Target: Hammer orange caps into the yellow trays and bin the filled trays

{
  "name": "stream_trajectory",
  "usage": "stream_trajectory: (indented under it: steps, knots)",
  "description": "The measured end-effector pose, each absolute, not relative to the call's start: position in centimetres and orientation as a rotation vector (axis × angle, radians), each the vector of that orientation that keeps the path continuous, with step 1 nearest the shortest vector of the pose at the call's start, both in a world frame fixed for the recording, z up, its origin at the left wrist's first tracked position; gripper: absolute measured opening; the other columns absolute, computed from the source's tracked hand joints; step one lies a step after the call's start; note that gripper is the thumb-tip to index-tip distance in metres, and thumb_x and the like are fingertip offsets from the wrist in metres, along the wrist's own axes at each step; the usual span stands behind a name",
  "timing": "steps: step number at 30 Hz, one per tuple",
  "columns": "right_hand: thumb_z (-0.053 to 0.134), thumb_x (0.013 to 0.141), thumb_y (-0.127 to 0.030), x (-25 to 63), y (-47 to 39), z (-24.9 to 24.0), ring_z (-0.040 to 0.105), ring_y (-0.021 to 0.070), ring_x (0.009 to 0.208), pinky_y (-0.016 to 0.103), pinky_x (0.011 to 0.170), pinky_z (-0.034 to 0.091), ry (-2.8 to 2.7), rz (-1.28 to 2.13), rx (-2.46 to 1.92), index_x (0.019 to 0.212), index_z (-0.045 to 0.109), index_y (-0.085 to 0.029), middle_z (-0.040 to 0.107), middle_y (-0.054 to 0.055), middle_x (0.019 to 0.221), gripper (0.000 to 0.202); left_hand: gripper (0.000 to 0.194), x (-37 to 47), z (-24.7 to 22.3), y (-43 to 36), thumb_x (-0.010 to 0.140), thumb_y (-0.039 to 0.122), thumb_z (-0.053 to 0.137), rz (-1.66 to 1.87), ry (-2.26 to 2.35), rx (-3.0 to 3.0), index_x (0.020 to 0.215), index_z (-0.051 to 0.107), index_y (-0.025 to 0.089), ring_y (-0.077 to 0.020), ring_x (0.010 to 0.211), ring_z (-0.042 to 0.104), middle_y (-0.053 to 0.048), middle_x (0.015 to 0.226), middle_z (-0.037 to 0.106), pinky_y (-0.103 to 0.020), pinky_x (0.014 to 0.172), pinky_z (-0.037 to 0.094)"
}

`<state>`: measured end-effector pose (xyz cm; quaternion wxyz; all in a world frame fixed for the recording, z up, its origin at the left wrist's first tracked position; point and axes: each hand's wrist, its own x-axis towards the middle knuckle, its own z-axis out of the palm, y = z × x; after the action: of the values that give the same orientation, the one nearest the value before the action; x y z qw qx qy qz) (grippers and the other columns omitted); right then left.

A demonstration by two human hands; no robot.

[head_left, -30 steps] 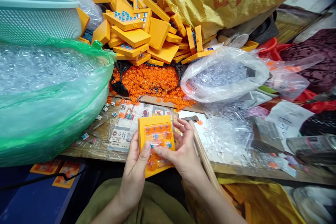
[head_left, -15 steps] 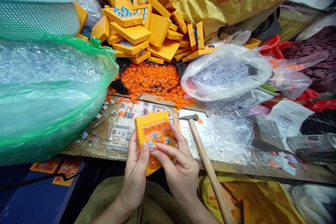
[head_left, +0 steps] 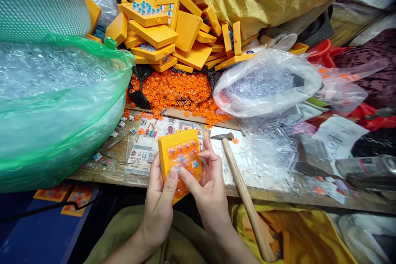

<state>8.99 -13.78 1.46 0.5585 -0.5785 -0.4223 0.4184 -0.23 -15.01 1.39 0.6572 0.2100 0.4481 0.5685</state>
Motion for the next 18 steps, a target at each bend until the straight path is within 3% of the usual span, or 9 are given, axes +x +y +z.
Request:
stream_trajectory:
  steps: [4,10,15,18]
  knots:
    - [0.072,0.068,-0.026,9.2,-12.9,1.4,0.058,0.0194,0.108,0.039,0.093,0.050,-0.924,1.183,-1.302,0.104,0.036,-0.032,0.053,0.002,0.113,0.051,0.056,-0.2,0.9,-15.0,0.087,0.039,0.059,1.261,1.150,0.532,0.138,0.039,0.029,-0.0239,0.129,0.046,-0.004,0.143,0.047,-0.029,0.102,0.043]
    - [0.071,0.066,-0.026,9.0,-11.9,1.3,0.062,0.0175,0.093,0.033,0.081,0.055,-0.819,1.315,-1.290,0.101,0.032,-0.032,0.054,0.001,0.107,0.053,0.065,-0.1,0.4,-14.3,0.088,0.042,0.056,1.231,1.226,0.599,0.145,0.029,0.028,-0.0234,0.133,0.042,-0.005,0.149,0.039,-0.028,0.104,0.041]
    - [0.071,0.071,-0.032,9.4,-11.3,1.4,0.064,0.0171,0.090,0.034,0.079,0.054,-0.882,1.397,-1.338,0.104,0.034,-0.031,0.056,0.001,0.110,0.050,0.063,-0.1,-0.1,-13.3,0.086,0.039,0.060,1.283,1.103,0.544,0.142,0.033,0.028,-0.0238,0.129,0.047,-0.005,0.142,0.048,-0.030,0.104,0.042]
    - [0.067,0.074,-0.042,12.4,-8.3,2.9,0.062,0.0198,0.093,0.034,0.076,0.053,-1.345,1.099,-1.547,0.106,0.044,-0.026,0.059,0.005,0.108,0.042,0.064,-0.4,0.5,-12.4,0.084,0.037,0.063,1.264,0.946,0.348,0.141,0.035,0.026,-0.0261,0.119,0.057,-0.009,0.131,0.059,-0.036,0.100,0.047]
